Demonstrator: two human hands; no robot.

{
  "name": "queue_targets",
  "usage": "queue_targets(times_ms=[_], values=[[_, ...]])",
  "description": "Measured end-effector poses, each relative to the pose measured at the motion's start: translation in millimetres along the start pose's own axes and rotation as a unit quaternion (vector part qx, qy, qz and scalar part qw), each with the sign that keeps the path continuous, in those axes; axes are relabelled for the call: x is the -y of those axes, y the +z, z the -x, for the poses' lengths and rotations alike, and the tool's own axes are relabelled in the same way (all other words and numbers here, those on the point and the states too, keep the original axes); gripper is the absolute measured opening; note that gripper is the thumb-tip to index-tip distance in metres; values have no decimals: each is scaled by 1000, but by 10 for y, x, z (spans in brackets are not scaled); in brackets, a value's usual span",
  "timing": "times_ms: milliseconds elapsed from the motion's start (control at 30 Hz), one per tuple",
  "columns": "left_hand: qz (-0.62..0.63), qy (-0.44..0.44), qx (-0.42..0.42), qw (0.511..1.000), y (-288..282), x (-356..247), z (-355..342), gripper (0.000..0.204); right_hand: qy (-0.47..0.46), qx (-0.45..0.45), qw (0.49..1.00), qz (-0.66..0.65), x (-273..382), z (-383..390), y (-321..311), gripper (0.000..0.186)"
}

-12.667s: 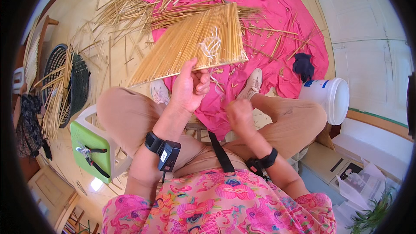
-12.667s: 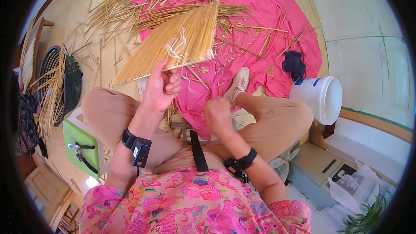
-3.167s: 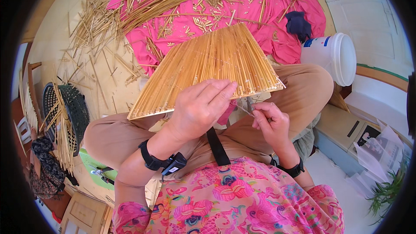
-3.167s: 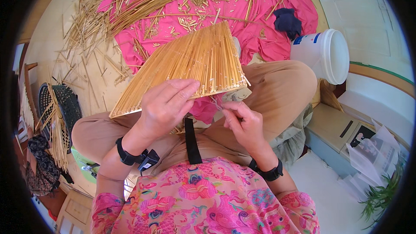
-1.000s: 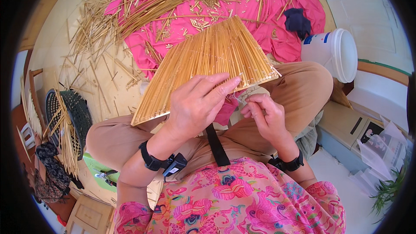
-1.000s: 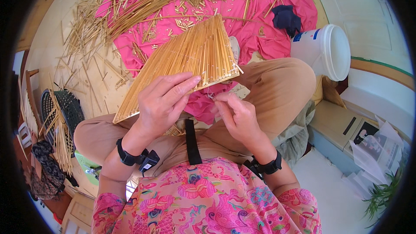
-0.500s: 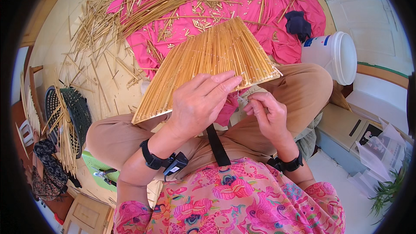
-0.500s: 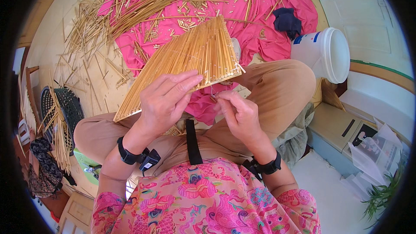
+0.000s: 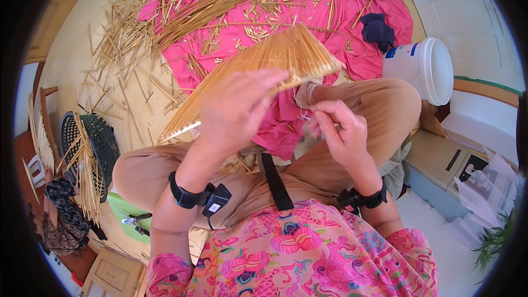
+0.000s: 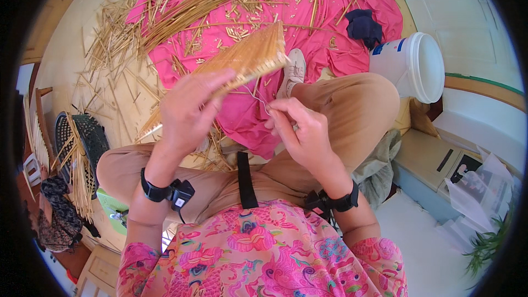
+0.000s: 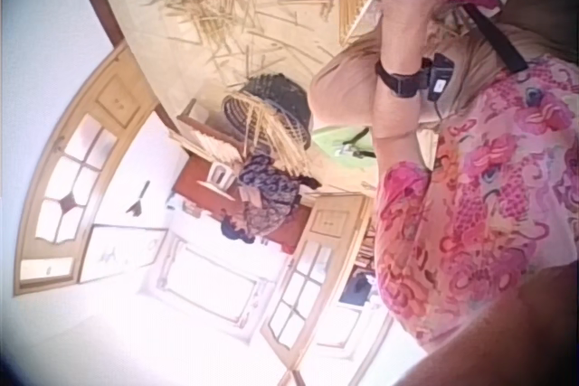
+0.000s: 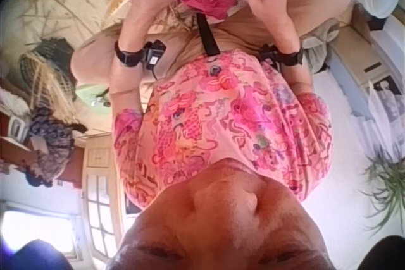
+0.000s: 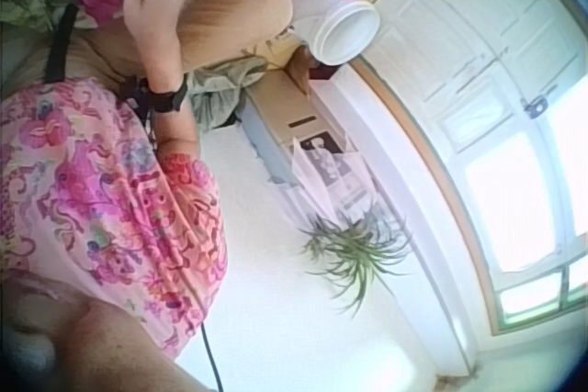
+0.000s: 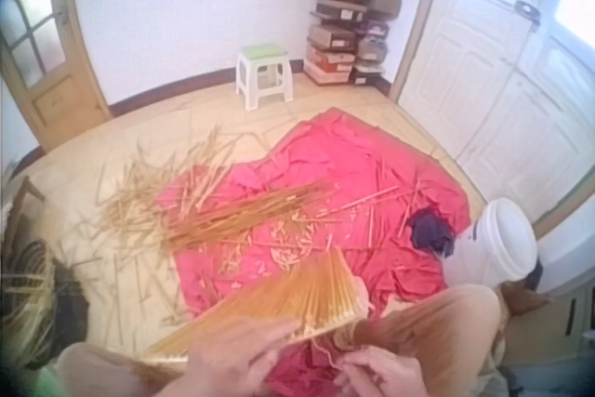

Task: The person sews together the edges of a bamboo mat using a needle and thread, folding the material to create a conical hat. They manipulate the mat with both hands and pull the thread through multiple points to secure the seam while sitting on the floor.

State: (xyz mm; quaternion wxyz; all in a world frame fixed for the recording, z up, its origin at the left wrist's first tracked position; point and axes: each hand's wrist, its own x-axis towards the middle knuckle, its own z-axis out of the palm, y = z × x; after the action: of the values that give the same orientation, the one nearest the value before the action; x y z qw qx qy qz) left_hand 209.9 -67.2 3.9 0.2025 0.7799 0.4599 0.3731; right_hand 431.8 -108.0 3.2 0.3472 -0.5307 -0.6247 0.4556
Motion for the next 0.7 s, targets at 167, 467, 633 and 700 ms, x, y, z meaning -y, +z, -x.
queue_targets(times_ms=[167, 467, 633, 700], values=[[96, -165, -35, 981, -313, 231, -214, 36, -51, 40, 998, -14, 160, -399, 101, 7], [189, -173, -69, 964, -440, 501, -305, 33, -83, 24, 992, -91, 500, -928, 453, 12], [193, -148, -81, 967, -416, 566, -342, 33, -110, -5, 992, -68, 455, -990, 518, 12], [188, -153, -76, 967, -442, 555, -348, 33, -116, -6, 992, -46, 453, -992, 520, 13]])
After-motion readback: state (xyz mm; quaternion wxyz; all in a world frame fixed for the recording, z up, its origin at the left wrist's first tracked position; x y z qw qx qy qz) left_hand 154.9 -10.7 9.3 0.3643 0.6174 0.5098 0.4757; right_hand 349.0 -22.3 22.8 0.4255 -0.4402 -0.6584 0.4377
